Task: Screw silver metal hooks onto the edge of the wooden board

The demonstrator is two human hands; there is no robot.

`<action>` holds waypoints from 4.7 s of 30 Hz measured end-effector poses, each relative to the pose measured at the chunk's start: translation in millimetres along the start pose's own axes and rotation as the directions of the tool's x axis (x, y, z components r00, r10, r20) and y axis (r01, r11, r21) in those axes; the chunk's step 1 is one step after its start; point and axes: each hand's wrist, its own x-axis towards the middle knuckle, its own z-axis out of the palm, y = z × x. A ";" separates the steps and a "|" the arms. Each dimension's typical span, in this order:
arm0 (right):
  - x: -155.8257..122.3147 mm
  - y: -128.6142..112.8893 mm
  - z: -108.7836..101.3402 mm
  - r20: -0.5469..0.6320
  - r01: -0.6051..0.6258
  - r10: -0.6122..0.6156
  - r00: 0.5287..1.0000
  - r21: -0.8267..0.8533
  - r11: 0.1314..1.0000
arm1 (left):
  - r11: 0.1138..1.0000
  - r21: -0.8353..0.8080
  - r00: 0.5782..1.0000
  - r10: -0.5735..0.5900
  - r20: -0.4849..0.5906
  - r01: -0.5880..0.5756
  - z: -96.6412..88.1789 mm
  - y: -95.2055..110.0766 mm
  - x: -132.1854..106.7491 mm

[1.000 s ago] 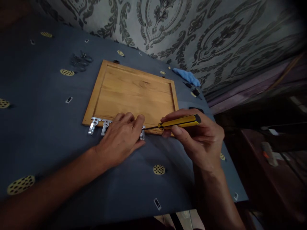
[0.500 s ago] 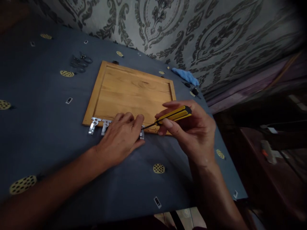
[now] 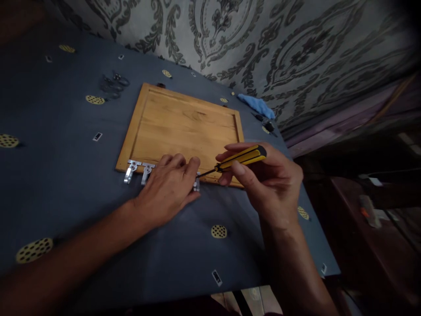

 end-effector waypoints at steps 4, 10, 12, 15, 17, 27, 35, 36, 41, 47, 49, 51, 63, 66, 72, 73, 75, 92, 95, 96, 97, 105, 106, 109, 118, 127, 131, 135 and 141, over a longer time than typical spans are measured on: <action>-4.2 3.2 -1.7 -0.167 0.095 -0.091 0.982 0.021 0.995 | 1.000 -0.006 1.000 0.001 0.001 -0.001 0.7 -0.1 -0.5; -6.8 5.6 1.2 -0.144 0.068 -0.074 0.987 -0.046 0.997 | 1.000 -0.024 1.000 -0.003 -0.003 0.003 1.2 -0.6 -0.9; -7.6 7.4 1.2 -0.131 0.065 -0.070 0.989 -0.044 0.997 | 1.000 -0.022 1.000 -0.002 -0.009 0.002 1.0 -0.4 -1.0; -8.2 9.2 1.2 -0.131 0.067 -0.071 0.989 -0.036 0.997 | 1.000 -0.007 1.000 -0.002 -0.018 0.002 0.2 0.0 -1.1; -8.0 9.2 1.6 -0.127 0.065 -0.068 0.990 -0.029 0.997 | 1.000 0.001 1.000 -0.006 -0.015 0.006 -0.6 0.4 -0.9; -7.8 6.7 5.2 -0.144 0.071 -0.073 0.987 -0.019 0.997 | 1.000 -0.001 1.000 0.011 -0.028 -0.011 2.9 -0.9 -1.5; -3.8 -0.5 -4.8 -0.034 0.024 -0.026 0.999 -0.054 0.998 | 1.000 0.002 1.000 0.002 -0.023 -0.002 2.3 -0.2 -1.1; -3.2 -1.5 -8.2 0.004 0.009 -0.009 1.000 -0.056 0.998 | 1.000 -0.002 1.000 0.004 -0.020 -0.004 2.1 0.0 -0.9; -1.8 -2.5 -13.6 0.048 -0.004 0.006 0.999 -0.053 0.999 | 1.000 -0.005 1.000 0.001 -0.010 -0.002 1.8 -0.3 -0.1; -2.7 0.4 -1.4 -0.044 0.045 -0.049 0.998 -0.083 0.996 | 1.000 -0.010 1.000 0.014 -0.018 -0.015 2.2 -0.8 -1.8; -2.5 0.8 1.8 -0.068 0.045 -0.052 0.996 -0.094 0.995 | 1.000 -0.008 1.000 0.016 -0.012 -0.016 2.3 -0.8 -2.0; -2.3 0.9 4.3 -0.091 0.047 -0.056 0.994 -0.099 0.994 | 1.000 -0.005 1.000 0.022 -0.019 -0.022 2.4 -0.9 -1.9; -9.9 4.5 3.4 -0.264 0.127 -0.136 0.955 -0.051 0.991 | 1.000 -0.012 1.000 0.007 0.010 -0.007 1.6 -0.6 -1.1; -10.2 4.6 2.1 -0.232 0.125 -0.141 0.962 -0.084 0.989 | 1.000 0.004 1.000 0.003 0.004 -0.003 2.2 -1.2 -0.4; -10.7 5.5 0.9 -0.188 0.129 -0.151 0.971 -0.122 0.984 | 1.000 0.001 1.000 0.010 -0.012 -0.010 3.0 -0.6 0.2; -10.8 6.0 0.7 -0.184 0.125 -0.144 0.972 -0.113 0.986 | 1.000 -0.003 1.000 0.010 -0.016 -0.010 3.3 -0.4 0.0; -10.9 7.1 0.6 -0.184 0.119 -0.136 0.974 -0.097 0.988 | 1.000 -0.002 1.000 0.011 -0.021 -0.011 3.9 -0.1 -0.4; -9.4 3.0 -6.3 -0.054 0.087 -0.091 0.994 -0.070 0.994 | 0.999 0.039 0.998 0.021 -0.059 -0.019 5.6 -0.1 -0.5; -8.3 1.9 -10.9 -0.019 0.025 -0.026 0.999 -0.022 0.999 | 0.999 0.044 0.998 0.012 -0.060 -0.009 4.2 0.2 -0.1; -7.9 2.0 -12.6 -0.002 0.012 -0.012 1.000 -0.018 1.000 | 0.999 0.043 0.998 0.014 -0.059 -0.011 3.7 0.3 0.1; -7.6 2.2 -14.3 0.015 0.003 -0.002 1.000 -0.020 1.000 | 0.999 0.042 0.998 0.017 -0.057 -0.015 3.2 0.5 0.3; -5.8 4.8 -12.3 -0.032 0.021 -0.021 0.999 -0.010 1.000 | 0.999 0.030 0.999 0.017 -0.027 -0.016 2.6 0.5 1.5; -5.7 5.4 -10.4 -0.048 0.037 -0.037 0.998 -0.012 0.999 | 1.000 0.026 1.000 0.015 -0.025 -0.015 2.9 0.4 1.5; -5.6 7.0 -5.4 -0.100 0.067 -0.068 0.993 -0.011 0.998 | 1.000 0.016 1.000 0.002 -0.008 -0.002 3.2 0.2 1.2; -6.1 6.3 -3.9 -0.113 0.074 -0.083 0.990 -0.084 0.994 | 1.000 0.011 1.000 0.004 0.009 -0.004 2.7 0.2 0.5; -7.4 2.4 -10.3 0.035 0.082 -0.078 0.996 -0.125 0.989 | 0.999 0.024 0.999 0.026 -0.023 -0.026 4.8 -1.0 -0.8; -7.5 2.3 -10.3 0.021 0.090 -0.088 0.996 -0.130 0.987 | 0.999 0.021 0.999 0.026 -0.021 -0.026 4.1 -0.4 -1.1; -7.8 7.5 -7.6 -0.003 0.146 -0.149 0.989 -0.186 0.972 | 0.999 0.017 0.999 0.029 -0.024 -0.028 3.3 0.0 -1.0; -8.7 10.4 -6.2 -0.021 0.136 -0.143 0.990 -0.189 0.972 | 1.000 0.009 1.000 0.023 -0.017 -0.023 2.8 0.2 -1.1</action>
